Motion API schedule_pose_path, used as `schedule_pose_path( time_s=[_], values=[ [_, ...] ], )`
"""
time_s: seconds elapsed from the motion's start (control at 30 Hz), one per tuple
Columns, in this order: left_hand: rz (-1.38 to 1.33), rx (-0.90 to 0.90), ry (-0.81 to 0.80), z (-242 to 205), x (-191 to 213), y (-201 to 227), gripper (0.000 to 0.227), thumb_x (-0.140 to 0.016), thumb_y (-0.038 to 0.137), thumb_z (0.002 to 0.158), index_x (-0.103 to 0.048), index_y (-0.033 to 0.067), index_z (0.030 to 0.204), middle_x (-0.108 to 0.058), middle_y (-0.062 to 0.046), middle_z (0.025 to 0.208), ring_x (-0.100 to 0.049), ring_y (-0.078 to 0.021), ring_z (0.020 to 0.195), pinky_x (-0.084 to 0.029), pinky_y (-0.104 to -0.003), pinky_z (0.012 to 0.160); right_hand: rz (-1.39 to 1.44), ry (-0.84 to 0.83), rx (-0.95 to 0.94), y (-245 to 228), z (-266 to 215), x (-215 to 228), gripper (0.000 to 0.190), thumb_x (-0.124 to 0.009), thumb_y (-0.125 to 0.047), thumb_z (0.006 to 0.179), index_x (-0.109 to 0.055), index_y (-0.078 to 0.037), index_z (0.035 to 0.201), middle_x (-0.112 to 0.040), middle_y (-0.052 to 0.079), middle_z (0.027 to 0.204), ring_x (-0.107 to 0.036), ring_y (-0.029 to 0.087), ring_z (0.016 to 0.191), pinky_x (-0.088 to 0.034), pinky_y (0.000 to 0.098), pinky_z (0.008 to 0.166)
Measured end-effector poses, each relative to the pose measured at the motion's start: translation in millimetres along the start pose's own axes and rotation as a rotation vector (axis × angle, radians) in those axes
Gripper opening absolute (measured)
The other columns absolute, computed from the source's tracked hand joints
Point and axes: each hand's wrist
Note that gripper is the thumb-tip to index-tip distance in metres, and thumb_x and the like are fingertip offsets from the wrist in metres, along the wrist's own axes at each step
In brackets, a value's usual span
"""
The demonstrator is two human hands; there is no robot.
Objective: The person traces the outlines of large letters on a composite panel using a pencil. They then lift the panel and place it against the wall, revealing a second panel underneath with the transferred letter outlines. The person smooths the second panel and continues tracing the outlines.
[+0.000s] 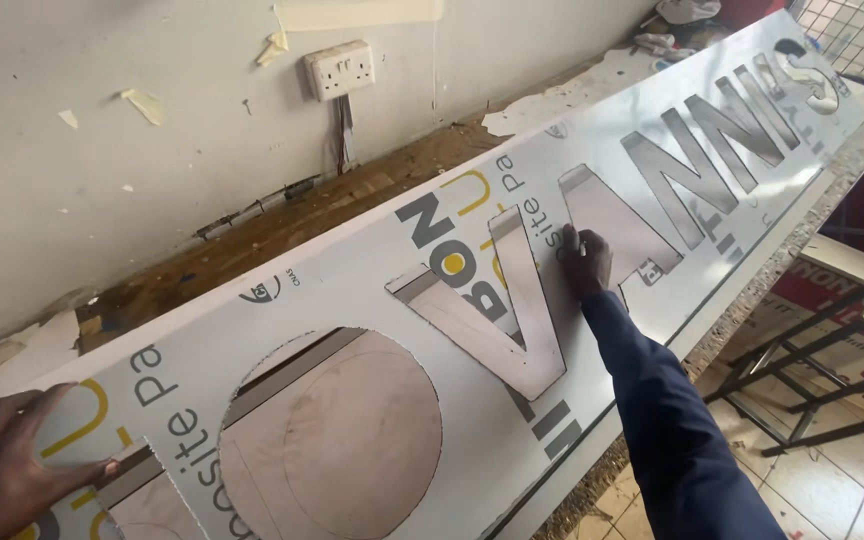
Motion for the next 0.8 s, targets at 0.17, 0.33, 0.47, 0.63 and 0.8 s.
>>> schedule_pose_path(
  time_s=[0.17, 0.33, 0.47, 0.63, 0.8],
  values=[
    [-0.249, -0.119, 0.142, 5, -4, -14, 0.132, -0.094, 0.051, 0.030, -0.062, 0.0189, 0.153, -0.069, -0.011, 0.134, -0.062, -0.0294, 0.128, -0.042, -0.040, 0.118, -0.057, 0.058, 0.061, -10, 9, 22, 0.059, -0.051, -0.053, 0.104, -0.058, -0.007, 0.067, -0.057, 0.015, 0.063, -0.051, 0.030, 0.065, -0.033, 0.0491, 0.064],
    [-0.379, -0.072, 0.108, 1, 24, 10, 0.126, -0.098, 0.027, 0.038, -0.059, 0.0049, 0.156, -0.061, -0.024, 0.138, -0.055, -0.0369, 0.133, -0.045, -0.046, 0.110, -0.074, 0.093, 0.044, -23, 10, 47, 0.058, -0.050, -0.053, 0.104, -0.062, -0.010, 0.067, -0.062, 0.011, 0.064, -0.056, 0.031, 0.065, -0.038, 0.0479, 0.066],
    [-0.404, -0.112, 0.150, -2, 28, 10, 0.134, -0.098, 0.026, 0.035, -0.055, 0.0022, 0.159, -0.058, -0.028, 0.141, -0.053, -0.0399, 0.135, -0.042, -0.048, 0.115, -0.100, 0.154, 0.075, -30, 6, 56, 0.061, -0.049, -0.054, 0.105, -0.059, -0.005, 0.070, -0.060, 0.017, 0.068, -0.054, 0.034, 0.067, -0.034, 0.0494, 0.064],
    [-0.511, -0.204, 0.206, -4, 36, 10, 0.134, -0.094, 0.020, 0.035, -0.053, -0.0018, 0.160, -0.058, -0.029, 0.141, -0.053, -0.0416, 0.129, -0.039, -0.047, 0.116, -0.063, 0.221, -0.029, -53, -3, 62, 0.054, -0.053, -0.046, 0.102, -0.061, 0.000, 0.074, -0.060, 0.026, 0.073, -0.055, 0.038, 0.070, -0.035, 0.0512, 0.064],
    [-0.586, -0.215, 0.222, -6, 66, 27, 0.121, -0.091, 0.012, 0.044, -0.050, -0.0097, 0.156, -0.052, -0.032, 0.141, -0.050, -0.0430, 0.132, -0.038, -0.049, 0.116, -0.023, 0.254, -0.017, -58, -8, 66, 0.055, -0.051, -0.051, 0.100, -0.064, -0.003, 0.076, -0.059, 0.026, 0.071, -0.057, 0.038, 0.070, -0.038, 0.0499, 0.065]
  ],
)
Point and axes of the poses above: each hand's wrist, its own z-axis towards the middle knuckle, its own x-axis out of the back of the hand, y = z × x
